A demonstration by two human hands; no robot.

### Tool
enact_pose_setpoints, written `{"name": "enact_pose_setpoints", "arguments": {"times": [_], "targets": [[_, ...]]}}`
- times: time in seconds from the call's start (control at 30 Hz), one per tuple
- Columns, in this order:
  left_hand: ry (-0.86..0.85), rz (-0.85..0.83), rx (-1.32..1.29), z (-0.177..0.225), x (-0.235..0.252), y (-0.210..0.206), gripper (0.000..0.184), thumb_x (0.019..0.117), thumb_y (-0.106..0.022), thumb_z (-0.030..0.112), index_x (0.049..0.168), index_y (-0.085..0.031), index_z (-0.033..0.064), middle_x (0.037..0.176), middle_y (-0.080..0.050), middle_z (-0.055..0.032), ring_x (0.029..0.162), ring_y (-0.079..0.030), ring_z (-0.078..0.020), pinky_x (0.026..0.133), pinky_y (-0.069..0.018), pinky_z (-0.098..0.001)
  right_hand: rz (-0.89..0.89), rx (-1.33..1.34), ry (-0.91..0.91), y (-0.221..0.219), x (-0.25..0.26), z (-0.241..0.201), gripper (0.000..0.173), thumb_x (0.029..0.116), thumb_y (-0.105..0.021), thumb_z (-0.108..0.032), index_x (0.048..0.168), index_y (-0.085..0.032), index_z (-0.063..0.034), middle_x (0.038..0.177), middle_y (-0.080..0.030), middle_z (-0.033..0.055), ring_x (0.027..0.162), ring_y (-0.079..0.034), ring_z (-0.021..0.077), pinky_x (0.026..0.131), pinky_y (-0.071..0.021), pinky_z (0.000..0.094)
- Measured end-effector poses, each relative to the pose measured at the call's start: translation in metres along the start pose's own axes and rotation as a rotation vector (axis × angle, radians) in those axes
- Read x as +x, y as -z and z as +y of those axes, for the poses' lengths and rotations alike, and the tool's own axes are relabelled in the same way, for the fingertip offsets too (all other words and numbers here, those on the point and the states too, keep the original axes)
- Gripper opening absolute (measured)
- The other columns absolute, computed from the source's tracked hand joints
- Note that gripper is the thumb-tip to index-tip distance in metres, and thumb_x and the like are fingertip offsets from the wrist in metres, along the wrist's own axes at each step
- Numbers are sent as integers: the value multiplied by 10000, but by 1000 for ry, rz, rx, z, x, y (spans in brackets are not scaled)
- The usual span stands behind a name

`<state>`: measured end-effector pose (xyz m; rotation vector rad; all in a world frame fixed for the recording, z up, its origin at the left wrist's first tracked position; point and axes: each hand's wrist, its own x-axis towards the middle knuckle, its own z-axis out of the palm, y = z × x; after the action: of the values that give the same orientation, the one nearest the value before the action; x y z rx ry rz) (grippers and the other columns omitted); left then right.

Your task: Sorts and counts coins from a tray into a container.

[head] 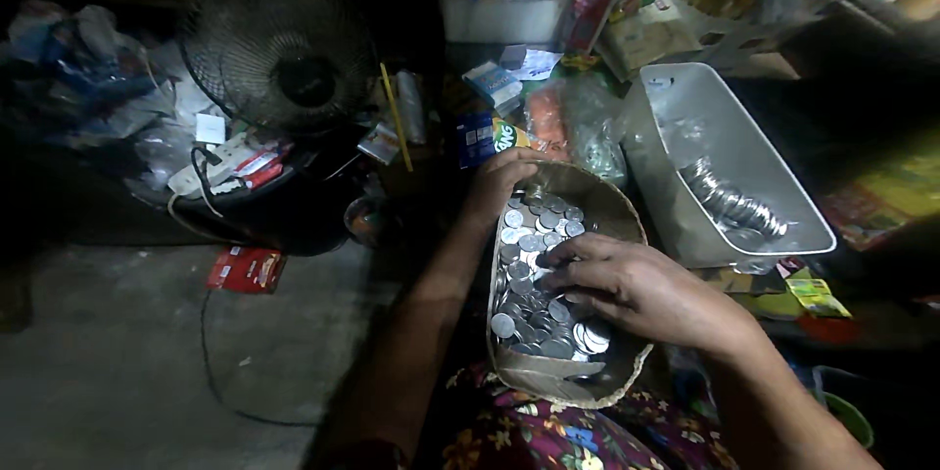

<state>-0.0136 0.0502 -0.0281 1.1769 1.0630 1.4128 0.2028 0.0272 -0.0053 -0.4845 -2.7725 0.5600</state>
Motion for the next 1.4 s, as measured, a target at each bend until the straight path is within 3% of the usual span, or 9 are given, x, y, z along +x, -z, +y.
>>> {"name": "enact_pose_setpoints", "arguments": {"times": [0.1,0.23,0.3,0.4,0.53,0.63,0.87,0.97,1.4], "targets": [[-2,-9,20,0,0,2,279,1002,-419,41,1145,-646,-37,1043,-651,-68,928,-600,-59,859,-497,-258,-13,-24,-86,3,7,-5,261,989,-581,-173,1166,-753,-86,1186,-704,122,1105,-679,280,931,-563,457],[-23,-15,0,-2,0,2,284,1005,-414,33,1137,-656,-36,1072,-661,-67,958,-598,-50,879,-488,-249,-139,-258,-298,1,25,-14,344,979,-652,-169,1300,-676,-49,1340,-611,247,1313,-537,432,1057,-453,576],[-15,-15,-19,-2,-1,1,284,1008,-412,36,1132,-659,-27,1061,-660,-58,946,-600,-49,866,-493,-245,-260,-344,-442,2,35,-19,453,1015,-617,-219,1444,-573,-83,1474,-494,298,1421,-416,470,1131,-368,590],[-19,-15,-27,-3,-1,2,284,1013,-413,38,1135,-660,-27,1068,-659,-62,948,-602,-58,872,-493,-252,-352,-340,-484,6,42,-21,497,1037,-567,-190,1528,-490,-175,1461,-488,309,1381,-456,473,1119,-384,580],[-25,-16,11,-3,0,2,294,1008,-408,48,1150,-654,-31,1079,-656,-74,954,-596,-62,872,-486,-260,-395,-260,-394,6,36,-29,573,965,-661,-94,1514,-504,-148,1430,-498,332,1392,-426,502,1139,-364,591],[-21,-20,-5,-2,-1,3,296,1005,-404,56,1157,-640,-38,1054,-653,-80,930,-603,-69,855,-499,-258,-485,-163,-363,4,33,-48,551,1017,-560,-82,1552,-427,-66,1541,-394,320,1472,-337,473,1190,-319,551],[-27,-27,8,-2,-1,4,299,1004,-400,64,1151,-645,-26,1050,-654,-59,940,-604,-55,863,-498,-247,-242,-172,-146,-18,5,-54,628,898,-691,-80,1500,-523,-135,1456,-533,264,1396,-476,439,1121,-430,544],[-22,-35,43,-2,-1,6,324,1005,-400,74,1184,-654,-20,1138,-661,-75,1024,-594,-69,916,-474,-266,-146,-183,-110,-23,1,-53,577,908,-686,-109,1471,-559,-134,1408,-576,261,1362,-513,445,1105,-450,534],[-8,-31,-19,0,-1,4,278,1007,-399,53,1124,-644,-10,1002,-648,-33,908,-602,-40,845,-501,-231,-41,-133,-76,-23,1,-48,407,973,-604,-227,1369,-653,-146,1319,-648,194,1303,-580,381,1077,-487,486]]}}
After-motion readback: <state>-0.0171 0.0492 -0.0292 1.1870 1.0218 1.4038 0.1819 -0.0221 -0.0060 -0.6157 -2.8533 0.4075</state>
